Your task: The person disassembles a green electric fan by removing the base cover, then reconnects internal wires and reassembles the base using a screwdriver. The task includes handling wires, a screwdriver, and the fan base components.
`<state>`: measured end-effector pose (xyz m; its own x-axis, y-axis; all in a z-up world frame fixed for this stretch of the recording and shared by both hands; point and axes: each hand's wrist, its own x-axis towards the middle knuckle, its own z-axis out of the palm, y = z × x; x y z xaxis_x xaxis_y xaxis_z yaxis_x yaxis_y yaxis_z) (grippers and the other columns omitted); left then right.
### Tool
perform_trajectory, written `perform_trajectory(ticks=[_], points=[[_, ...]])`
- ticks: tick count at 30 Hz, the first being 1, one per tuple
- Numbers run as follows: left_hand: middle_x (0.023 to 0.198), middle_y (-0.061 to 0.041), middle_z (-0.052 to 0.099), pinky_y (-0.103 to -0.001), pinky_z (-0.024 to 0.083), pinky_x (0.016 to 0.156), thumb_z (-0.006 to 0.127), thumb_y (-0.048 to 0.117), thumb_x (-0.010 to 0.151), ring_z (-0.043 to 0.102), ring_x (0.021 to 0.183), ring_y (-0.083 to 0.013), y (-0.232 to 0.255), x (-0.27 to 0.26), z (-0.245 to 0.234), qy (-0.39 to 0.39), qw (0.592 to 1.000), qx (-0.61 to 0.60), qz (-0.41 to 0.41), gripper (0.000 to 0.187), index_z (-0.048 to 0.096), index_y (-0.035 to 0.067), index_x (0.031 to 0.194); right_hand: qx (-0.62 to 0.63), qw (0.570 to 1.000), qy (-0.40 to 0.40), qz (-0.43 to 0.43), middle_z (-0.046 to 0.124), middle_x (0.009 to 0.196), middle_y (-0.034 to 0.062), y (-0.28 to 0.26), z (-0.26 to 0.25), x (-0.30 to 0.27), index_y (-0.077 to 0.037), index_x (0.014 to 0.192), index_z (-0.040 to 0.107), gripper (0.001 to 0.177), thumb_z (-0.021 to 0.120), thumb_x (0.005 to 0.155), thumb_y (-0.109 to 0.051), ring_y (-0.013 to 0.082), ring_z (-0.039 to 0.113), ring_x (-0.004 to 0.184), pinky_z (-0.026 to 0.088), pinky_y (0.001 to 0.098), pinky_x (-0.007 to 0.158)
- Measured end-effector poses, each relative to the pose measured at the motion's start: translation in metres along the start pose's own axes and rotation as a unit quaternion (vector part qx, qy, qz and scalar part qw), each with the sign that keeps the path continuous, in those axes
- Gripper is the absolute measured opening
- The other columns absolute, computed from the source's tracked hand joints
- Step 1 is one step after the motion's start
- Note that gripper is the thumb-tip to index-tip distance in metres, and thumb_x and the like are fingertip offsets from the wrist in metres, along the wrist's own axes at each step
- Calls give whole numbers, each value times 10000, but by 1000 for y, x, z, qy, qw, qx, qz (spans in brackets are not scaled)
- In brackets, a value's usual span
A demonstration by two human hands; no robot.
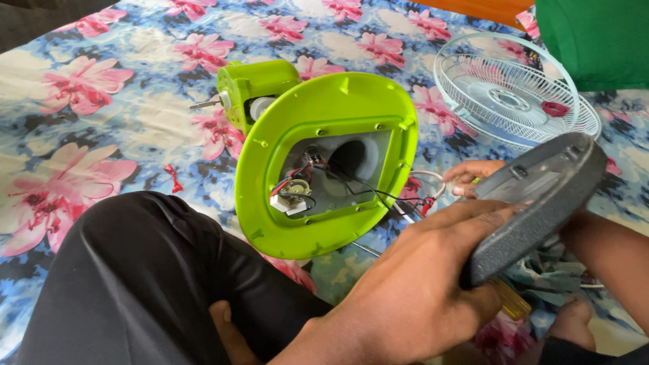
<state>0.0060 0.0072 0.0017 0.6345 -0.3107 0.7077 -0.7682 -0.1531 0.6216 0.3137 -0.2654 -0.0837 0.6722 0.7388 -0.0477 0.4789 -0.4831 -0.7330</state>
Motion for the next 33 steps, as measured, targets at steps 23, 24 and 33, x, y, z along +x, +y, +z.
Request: perform_trajectory(ticks=[23, 24, 33], points=[[1433, -222, 606, -419, 449, 1123, 680, 96, 761, 580, 1329, -399, -3, 6, -16, 52, 996, 50, -49, 643, 575, -30, 1383, 227, 968, 109, 20, 701, 1046, 72, 29, -3, 3, -41, 1141, 676, 286, 718, 896, -182, 162, 661, 935, 537, 340, 812], [1436, -218, 608, -418, 455, 1118, 679, 95, 760, 586, 1323, -397, -3, 6, -17, 54, 996, 48, -49, 643, 576, -26, 1383, 251, 959, 126, 31, 701, 1030, 70, 33, -3, 4, -42, 1129, 677, 273, 721, 894, -174, 164, 662, 914, 537, 340, 796], [1268, -204, 677, -409, 501, 1025, 671, 131, 733, 657, 1174, -382, 0, 7, -31, 100, 989, 51, -97, 570, 639, -2, 1287, 126, 982, 126, 64, 698, 871, 54, 2, 3, 0, -72, 1066, 702, 221, 702, 853, -129, 166, 667, 754, 570, 351, 648]])
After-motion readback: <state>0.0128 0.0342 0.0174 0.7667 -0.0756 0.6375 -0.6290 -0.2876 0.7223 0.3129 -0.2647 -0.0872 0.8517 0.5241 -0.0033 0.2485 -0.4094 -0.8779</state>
